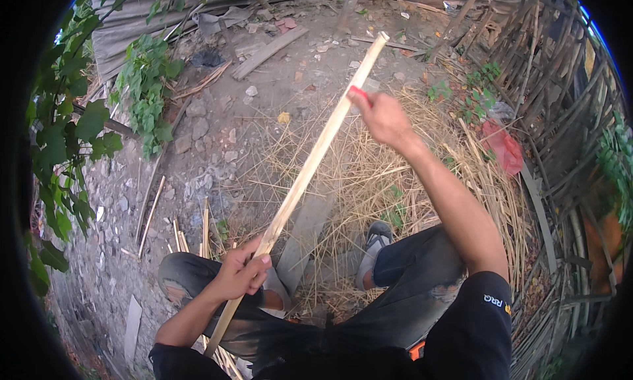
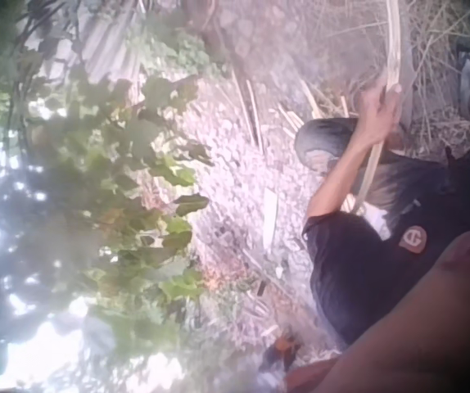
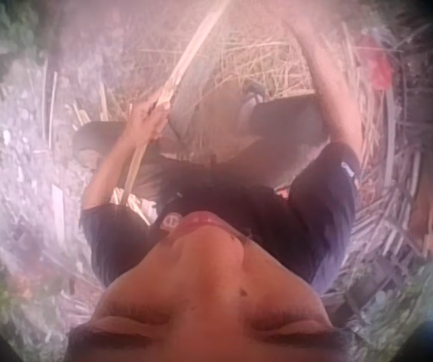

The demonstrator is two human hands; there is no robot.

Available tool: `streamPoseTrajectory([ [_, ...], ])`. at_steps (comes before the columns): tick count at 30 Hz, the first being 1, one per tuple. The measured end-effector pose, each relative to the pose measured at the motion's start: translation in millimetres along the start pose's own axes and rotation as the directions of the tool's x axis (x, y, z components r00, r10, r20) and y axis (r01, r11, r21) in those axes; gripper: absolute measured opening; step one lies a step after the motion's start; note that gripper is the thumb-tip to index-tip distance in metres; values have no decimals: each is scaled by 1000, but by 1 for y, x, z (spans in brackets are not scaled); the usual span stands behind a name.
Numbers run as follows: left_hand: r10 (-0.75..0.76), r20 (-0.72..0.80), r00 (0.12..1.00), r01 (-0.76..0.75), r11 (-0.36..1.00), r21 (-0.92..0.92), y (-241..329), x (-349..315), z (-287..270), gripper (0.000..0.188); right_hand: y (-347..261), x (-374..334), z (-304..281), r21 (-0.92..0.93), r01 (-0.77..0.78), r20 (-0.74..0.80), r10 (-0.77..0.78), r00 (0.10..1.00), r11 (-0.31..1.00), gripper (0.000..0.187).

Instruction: The person sits on the ground and uses a red utility knife to shave and smooth long bamboo strips. They hold the strips with one hand and scrape along the length with the knife, occasionally rotating the strips to work different sides.

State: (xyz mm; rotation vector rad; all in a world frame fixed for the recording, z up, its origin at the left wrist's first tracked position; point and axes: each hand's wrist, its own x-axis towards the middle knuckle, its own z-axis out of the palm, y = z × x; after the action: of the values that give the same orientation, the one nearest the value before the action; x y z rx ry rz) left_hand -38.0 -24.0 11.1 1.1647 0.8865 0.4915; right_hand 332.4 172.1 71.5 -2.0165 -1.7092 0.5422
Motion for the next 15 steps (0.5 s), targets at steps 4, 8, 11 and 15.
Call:
streamPoseTrajectory([
  [4,-43,122,992,41,999,16,-19,-38,-1,53,93,28,-62,-24,-102,-309,89,947,994,76],
  [8,-14,135,991,7,999,54,-20,-40,1,54,104,25,-64,-82,-181,-277,152,949,980,68],
  [11,-43,143,989,38,998,40,-17,-44,-2,55,81,22,-72,-60,-190,-289,165,943,980,65],
  [15,-109,119,987,113,993,-24,-32,-50,-3,56,69,14,-64,-182,-227,-275,173,946,957,62],
])
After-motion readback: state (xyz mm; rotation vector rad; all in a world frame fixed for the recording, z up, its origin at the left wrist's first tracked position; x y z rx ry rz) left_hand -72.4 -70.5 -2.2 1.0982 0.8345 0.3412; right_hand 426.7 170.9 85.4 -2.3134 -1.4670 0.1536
